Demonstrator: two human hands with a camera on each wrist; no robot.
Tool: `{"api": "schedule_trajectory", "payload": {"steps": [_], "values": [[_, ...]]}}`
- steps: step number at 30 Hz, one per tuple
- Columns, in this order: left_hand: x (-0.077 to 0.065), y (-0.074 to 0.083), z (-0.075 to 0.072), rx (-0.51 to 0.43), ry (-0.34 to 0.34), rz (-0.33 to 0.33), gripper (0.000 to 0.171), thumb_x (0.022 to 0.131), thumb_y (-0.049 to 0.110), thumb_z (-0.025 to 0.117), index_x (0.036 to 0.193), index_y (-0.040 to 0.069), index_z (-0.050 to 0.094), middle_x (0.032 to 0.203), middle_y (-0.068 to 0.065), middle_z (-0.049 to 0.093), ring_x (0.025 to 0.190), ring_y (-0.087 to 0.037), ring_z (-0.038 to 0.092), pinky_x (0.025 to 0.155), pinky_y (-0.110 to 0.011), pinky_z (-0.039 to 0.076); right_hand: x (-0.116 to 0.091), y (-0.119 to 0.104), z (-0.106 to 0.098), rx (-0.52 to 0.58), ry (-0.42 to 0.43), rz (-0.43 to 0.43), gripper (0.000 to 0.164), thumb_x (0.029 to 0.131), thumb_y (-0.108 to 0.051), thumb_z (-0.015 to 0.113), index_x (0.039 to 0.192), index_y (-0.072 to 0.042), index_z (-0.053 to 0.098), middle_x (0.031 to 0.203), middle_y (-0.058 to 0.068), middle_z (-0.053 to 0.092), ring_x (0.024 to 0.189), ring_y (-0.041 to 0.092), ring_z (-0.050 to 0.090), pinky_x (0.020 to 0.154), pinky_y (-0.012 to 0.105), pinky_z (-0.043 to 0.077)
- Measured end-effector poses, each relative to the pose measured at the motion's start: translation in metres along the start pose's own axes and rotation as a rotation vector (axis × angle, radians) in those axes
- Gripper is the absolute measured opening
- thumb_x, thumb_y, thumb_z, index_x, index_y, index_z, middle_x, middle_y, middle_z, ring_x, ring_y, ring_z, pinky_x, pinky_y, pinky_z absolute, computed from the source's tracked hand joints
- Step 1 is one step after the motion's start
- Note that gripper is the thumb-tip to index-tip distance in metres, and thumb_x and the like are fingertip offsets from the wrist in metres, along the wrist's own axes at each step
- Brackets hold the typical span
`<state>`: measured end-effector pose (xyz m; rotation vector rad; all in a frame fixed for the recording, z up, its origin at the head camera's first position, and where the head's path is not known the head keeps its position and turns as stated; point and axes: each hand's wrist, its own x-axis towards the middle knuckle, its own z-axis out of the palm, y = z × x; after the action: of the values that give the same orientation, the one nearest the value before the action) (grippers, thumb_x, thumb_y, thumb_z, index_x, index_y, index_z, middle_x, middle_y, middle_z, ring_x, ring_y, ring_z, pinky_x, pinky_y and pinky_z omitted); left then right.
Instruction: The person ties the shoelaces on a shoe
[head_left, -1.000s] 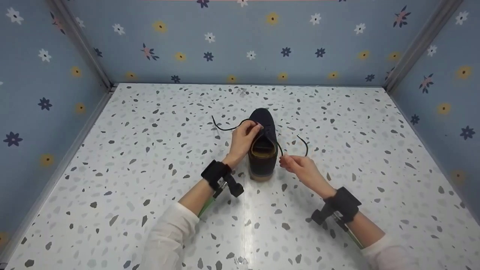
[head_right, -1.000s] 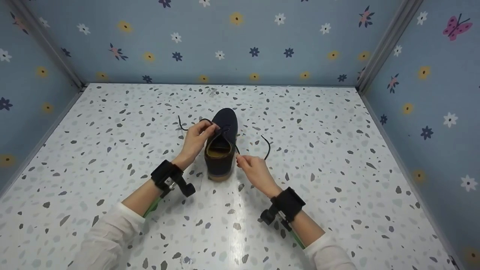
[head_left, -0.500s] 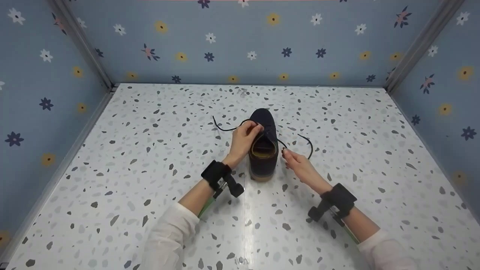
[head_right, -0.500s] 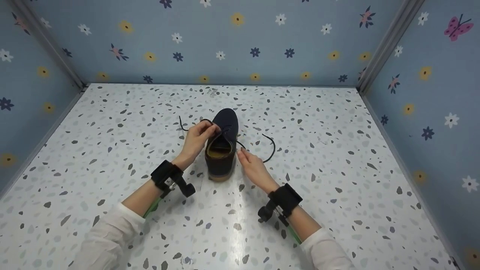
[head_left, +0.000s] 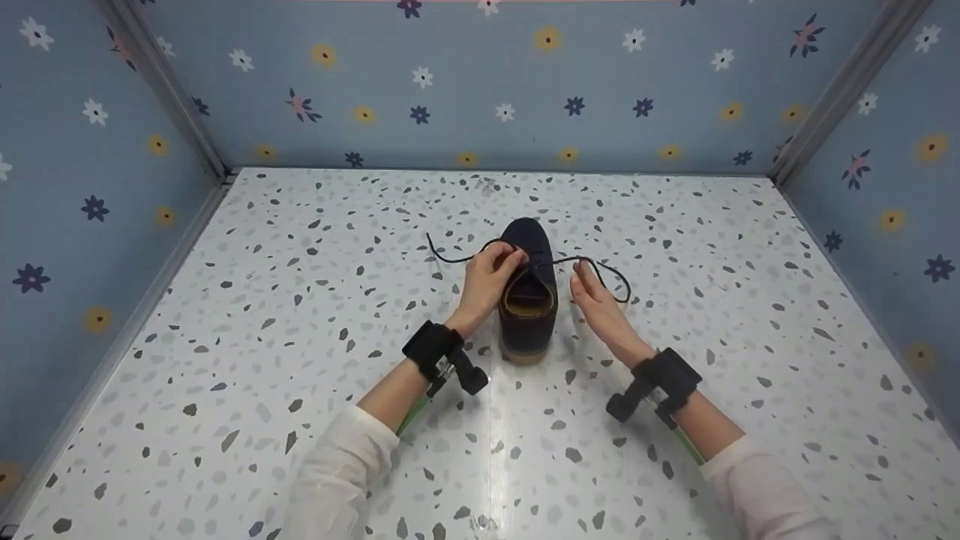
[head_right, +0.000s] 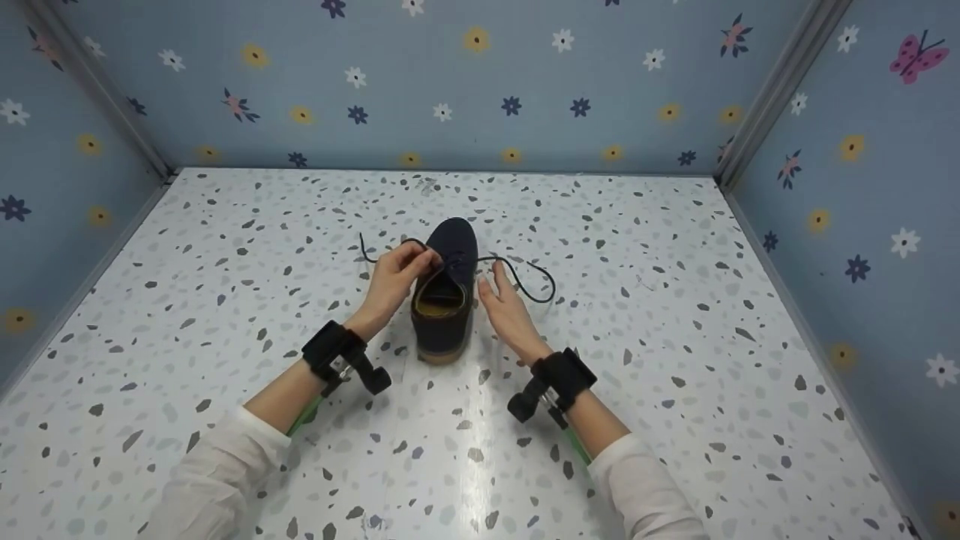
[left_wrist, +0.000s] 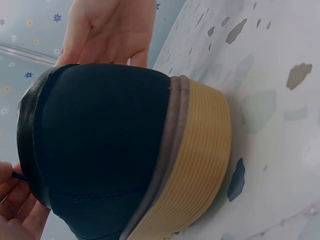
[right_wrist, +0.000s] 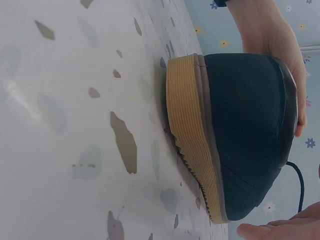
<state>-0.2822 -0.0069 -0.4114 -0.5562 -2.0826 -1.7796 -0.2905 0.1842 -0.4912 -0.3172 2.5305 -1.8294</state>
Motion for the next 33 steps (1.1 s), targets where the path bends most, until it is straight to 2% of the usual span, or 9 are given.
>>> {"api": "schedule_trajectory", "payload": {"steps": [6, 7, 9, 10, 16, 17, 19, 28, 33], "values": [[0.001, -0.005, 0.002, -0.004, 0.010, -0.033, 0.012, 0.070, 0.013, 0.047, 0.067, 0.002, 0.050, 0.069, -0.003, 0.052, 0.064, -0.009, 0.047, 0.058, -0.019, 0.034, 0.022, 0.018, 0.007, 0.098, 0.049, -0.061, 0.043, 0.076, -0.029, 0.034, 0.113, -0.031, 0.013, 0.113, -0.016, 0.020, 0.101, 0.001, 0.017, 0.077, 0.034, 0.020], [0.002, -0.013, 0.003, -0.009, 0.009, -0.035, 0.012, 0.071, 0.015, 0.047, 0.068, 0.004, 0.050, 0.070, -0.002, 0.052, 0.064, -0.009, 0.047, 0.059, -0.019, 0.034, 0.023, 0.018, 0.007, 0.103, 0.049, -0.068, 0.043, 0.076, -0.029, 0.035, 0.113, -0.031, 0.013, 0.113, -0.015, 0.020, 0.101, 0.001, 0.017, 0.077, 0.034, 0.020], [0.002, -0.014, 0.003, -0.004, 0.003, -0.041, 0.012, 0.071, 0.015, 0.047, 0.069, 0.004, 0.050, 0.071, -0.002, 0.052, 0.064, -0.009, 0.047, 0.059, -0.019, 0.034, 0.024, 0.016, 0.009, 0.116, 0.050, -0.087, 0.042, 0.076, -0.029, 0.035, 0.113, -0.031, 0.015, 0.113, -0.014, 0.021, 0.100, 0.001, 0.018, 0.077, 0.033, 0.021], [0.005, -0.026, 0.006, -0.003, -0.005, -0.047, 0.012, 0.071, 0.016, 0.045, 0.070, 0.005, 0.051, 0.072, -0.002, 0.052, 0.065, -0.009, 0.047, 0.060, -0.020, 0.034, 0.026, 0.015, 0.010, 0.122, 0.054, -0.101, 0.042, 0.076, -0.029, 0.036, 0.113, -0.030, 0.015, 0.113, -0.013, 0.021, 0.100, 0.002, 0.019, 0.077, 0.032, 0.021], [0.003, -0.018, 0.004, 0.041, 0.001, -0.028, 0.012, 0.071, 0.016, 0.046, 0.069, 0.005, 0.051, 0.070, 0.000, 0.052, 0.063, -0.008, 0.047, 0.058, -0.019, 0.034, 0.038, 0.014, 0.011, 0.197, 0.096, -0.217, 0.040, 0.075, -0.025, 0.039, 0.112, -0.023, 0.025, 0.111, -0.004, 0.029, 0.099, 0.007, 0.025, 0.076, 0.024, 0.023], [0.000, -0.005, 0.001, 0.049, 0.005, -0.021, 0.012, 0.071, 0.016, 0.047, 0.068, 0.004, 0.051, 0.069, 0.000, 0.052, 0.062, -0.008, 0.046, 0.057, -0.019, 0.034, 0.040, 0.014, 0.011, 0.214, 0.097, -0.235, 0.039, 0.075, -0.023, 0.039, 0.112, -0.022, 0.026, 0.110, -0.002, 0.030, 0.099, 0.008, 0.025, 0.076, 0.024, 0.023], [0.000, -0.003, -0.001, 0.058, -0.006, -0.023, 0.014, 0.071, 0.017, 0.047, 0.068, 0.004, 0.051, 0.069, 0.000, 0.052, 0.061, -0.008, 0.046, 0.056, -0.018, 0.034, 0.043, 0.014, 0.012, 0.223, 0.098, -0.257, 0.038, 0.075, -0.023, 0.039, 0.111, -0.021, 0.027, 0.110, -0.001, 0.031, 0.099, 0.009, 0.026, 0.076, 0.024, 0.023], [0.000, -0.003, -0.001, 0.081, 0.009, -0.011, 0.011, 0.070, 0.016, 0.049, 0.067, 0.006, 0.051, 0.067, 0.001, 0.052, 0.060, -0.004, 0.045, 0.055, -0.018, 0.034, 0.052, 0.012, 0.014, 0.282, 0.070, -0.319, 0.031, 0.076, -0.019, 0.038, 0.107, -0.014, 0.037, 0.101, 0.005, 0.041, 0.094, 0.014, 0.033, 0.072, 0.027, 0.029], [0.001, -0.003, -0.001, 0.091, 0.010, -0.014, 0.011, 0.070, 0.017, 0.048, 0.068, 0.006, 0.052, 0.066, 0.002, 0.052, 0.059, -0.003, 0.045, 0.055, -0.018, 0.034, 0.057, 0.011, 0.015, 0.254, 0.074, -0.325, 0.027, 0.075, -0.019, 0.040, 0.100, -0.010, 0.043, 0.094, 0.007, 0.046, 0.086, 0.016, 0.040, 0.066, 0.030, 0.032]]}}
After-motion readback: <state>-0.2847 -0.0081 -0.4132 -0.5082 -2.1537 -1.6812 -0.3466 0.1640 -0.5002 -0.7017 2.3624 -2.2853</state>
